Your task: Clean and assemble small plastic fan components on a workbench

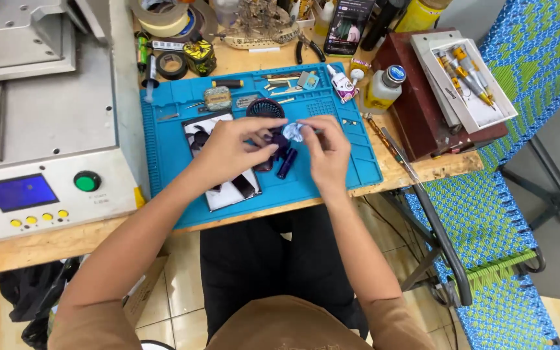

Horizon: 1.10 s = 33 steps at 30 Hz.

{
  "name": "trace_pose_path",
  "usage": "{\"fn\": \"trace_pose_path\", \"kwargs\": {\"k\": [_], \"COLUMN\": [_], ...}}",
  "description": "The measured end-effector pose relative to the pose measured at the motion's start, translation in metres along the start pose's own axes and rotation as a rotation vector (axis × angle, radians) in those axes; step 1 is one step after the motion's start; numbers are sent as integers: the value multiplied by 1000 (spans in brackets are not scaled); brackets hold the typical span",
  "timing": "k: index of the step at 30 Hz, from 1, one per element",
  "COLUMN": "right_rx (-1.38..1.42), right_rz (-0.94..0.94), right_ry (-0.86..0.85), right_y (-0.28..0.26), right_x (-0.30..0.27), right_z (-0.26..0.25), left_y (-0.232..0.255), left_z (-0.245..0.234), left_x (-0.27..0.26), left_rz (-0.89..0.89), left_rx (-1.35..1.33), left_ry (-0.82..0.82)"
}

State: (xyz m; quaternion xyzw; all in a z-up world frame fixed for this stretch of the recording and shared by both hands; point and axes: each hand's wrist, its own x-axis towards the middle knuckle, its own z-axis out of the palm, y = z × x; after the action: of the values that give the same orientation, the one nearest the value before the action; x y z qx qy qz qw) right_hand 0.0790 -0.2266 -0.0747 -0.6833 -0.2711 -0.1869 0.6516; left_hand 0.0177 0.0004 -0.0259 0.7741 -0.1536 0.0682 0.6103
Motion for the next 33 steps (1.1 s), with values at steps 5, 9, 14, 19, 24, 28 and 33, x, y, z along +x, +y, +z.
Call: {"fn": "trace_pose_path", "kwargs": {"k": [5,9,14,19,24,28,33], "right_rx": [7,-16,-4,-21,-434,-849,-1247], "right_rz": [47,7,28,61,116,23,-37], "right_ry": [-84,-114,-239,-217,188,30,-182], "right_y": [7,-6,-1,6,17,-9,54], "right_x": [-4,-8,-9,-15,-2,12,1], "right_z": [8,5,1,-7,-86,-117,-154], "left_y": [12,14,-10,-6,7,0,-3], "left_z": [-3,-1,0,1,-10,-8,-11], "left_x": [-5,-6,-14,-13,-10,-10,-11], "left_rz": [-77,-117,-252,-300,-285,-240,-211], "left_rx": [-64,-101,-197,-194,-169,-182,-203], "left_ry": [4,44,5,-6,63,68,89]}}
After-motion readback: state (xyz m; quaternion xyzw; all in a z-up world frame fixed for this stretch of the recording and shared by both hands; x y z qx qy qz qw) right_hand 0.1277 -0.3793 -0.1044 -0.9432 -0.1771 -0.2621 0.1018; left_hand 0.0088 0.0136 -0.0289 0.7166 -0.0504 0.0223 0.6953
